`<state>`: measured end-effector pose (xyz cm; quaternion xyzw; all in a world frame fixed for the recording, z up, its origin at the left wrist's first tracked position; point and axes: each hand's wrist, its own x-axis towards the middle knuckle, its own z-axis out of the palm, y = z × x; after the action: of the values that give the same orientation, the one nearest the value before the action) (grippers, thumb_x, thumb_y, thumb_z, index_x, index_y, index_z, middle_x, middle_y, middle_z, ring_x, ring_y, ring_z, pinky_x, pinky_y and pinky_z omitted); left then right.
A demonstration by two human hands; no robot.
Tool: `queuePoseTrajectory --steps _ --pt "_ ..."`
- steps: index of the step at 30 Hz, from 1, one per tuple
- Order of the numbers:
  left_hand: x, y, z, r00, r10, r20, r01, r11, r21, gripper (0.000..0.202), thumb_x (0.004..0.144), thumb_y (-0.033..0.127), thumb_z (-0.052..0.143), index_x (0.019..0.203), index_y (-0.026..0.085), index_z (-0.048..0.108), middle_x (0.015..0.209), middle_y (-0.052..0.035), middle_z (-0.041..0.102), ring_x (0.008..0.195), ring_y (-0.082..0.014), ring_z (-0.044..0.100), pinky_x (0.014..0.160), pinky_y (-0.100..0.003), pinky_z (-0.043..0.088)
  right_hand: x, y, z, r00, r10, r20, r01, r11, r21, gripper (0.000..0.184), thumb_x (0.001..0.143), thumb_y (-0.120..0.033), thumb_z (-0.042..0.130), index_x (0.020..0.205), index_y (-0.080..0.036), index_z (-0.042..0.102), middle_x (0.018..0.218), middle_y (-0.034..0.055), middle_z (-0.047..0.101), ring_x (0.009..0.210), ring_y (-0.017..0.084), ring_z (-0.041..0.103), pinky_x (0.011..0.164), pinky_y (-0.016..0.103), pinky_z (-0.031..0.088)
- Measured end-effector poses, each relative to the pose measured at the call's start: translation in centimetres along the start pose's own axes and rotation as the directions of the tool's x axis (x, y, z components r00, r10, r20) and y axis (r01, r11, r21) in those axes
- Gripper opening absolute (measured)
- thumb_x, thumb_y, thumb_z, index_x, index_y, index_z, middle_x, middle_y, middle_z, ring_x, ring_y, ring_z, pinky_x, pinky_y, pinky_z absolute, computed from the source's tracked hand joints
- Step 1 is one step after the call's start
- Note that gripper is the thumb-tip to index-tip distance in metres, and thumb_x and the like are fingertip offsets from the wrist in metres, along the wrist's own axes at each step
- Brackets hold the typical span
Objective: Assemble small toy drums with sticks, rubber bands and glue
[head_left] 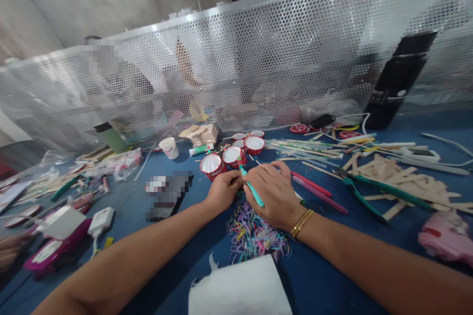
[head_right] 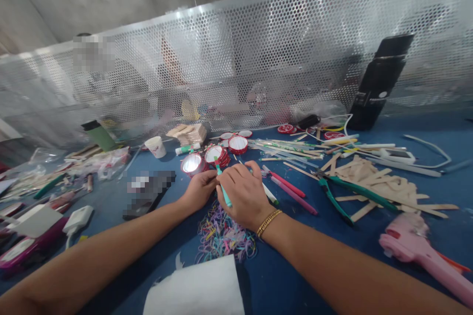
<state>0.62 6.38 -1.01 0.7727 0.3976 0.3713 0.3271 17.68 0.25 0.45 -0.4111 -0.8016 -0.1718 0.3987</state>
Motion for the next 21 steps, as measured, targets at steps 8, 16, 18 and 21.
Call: queuePoseTrajectory --steps 8,16,18,21 --pt "0.03 -0.25 0.00 1.000 0.008 0.009 -0.008 1.000 -0.007 0.027 0.087 0.033 0.054 0.067 0.015 0.058 0.064 0.0026 0.053 0.063 -0.0117 0.046 0.059 -0.022 0.034 0.07 -0.08 -0.20 1.000 0.001 0.007 -0.001 1.000 0.010 0.014 0.094 -0.028 0.049 0.097 -0.020 0.060 0.094 0.0040 0.066 0.095 0.021 0.052 0.097 0.043 0.026" --pt "0.05 -0.16 0.03 1.000 -0.009 0.010 0.009 1.000 -0.014 0.026 0.087 0.035 0.055 0.072 0.015 0.061 0.068 0.0013 0.057 0.067 -0.0130 0.048 0.062 -0.022 0.037 0.03 0.03 -0.08 0.999 0.040 0.002 -0.040 0.999 -0.011 0.016 0.095 -0.029 0.047 0.095 -0.020 0.060 0.092 0.0042 0.066 0.094 0.021 0.053 0.097 0.043 0.026" --pt "0.04 -0.24 0.03 1.000 0.002 0.008 -0.002 1.000 -0.014 0.026 0.088 0.034 0.054 0.071 0.015 0.060 0.067 0.0017 0.056 0.066 -0.0124 0.048 0.061 -0.022 0.036 0.05 0.04 -0.09 1.000 0.024 0.000 -0.024 1.000 0.000 0.016 0.095 -0.029 0.047 0.095 -0.020 0.060 0.092 0.0047 0.066 0.094 0.021 0.052 0.096 0.043 0.026" --pt "0.05 -0.45 0.02 1.000 0.014 0.004 -0.014 1.000 -0.009 0.026 0.087 0.031 0.055 0.067 0.015 0.057 0.063 0.0033 0.051 0.062 -0.0109 0.044 0.058 -0.022 0.032 0.09 0.03 -0.07 1.000 -0.009 0.008 0.009 1.000 0.014 0.015 0.095 -0.029 0.048 0.096 -0.020 0.060 0.094 0.0051 0.067 0.095 0.022 0.052 0.096 0.043 0.027"
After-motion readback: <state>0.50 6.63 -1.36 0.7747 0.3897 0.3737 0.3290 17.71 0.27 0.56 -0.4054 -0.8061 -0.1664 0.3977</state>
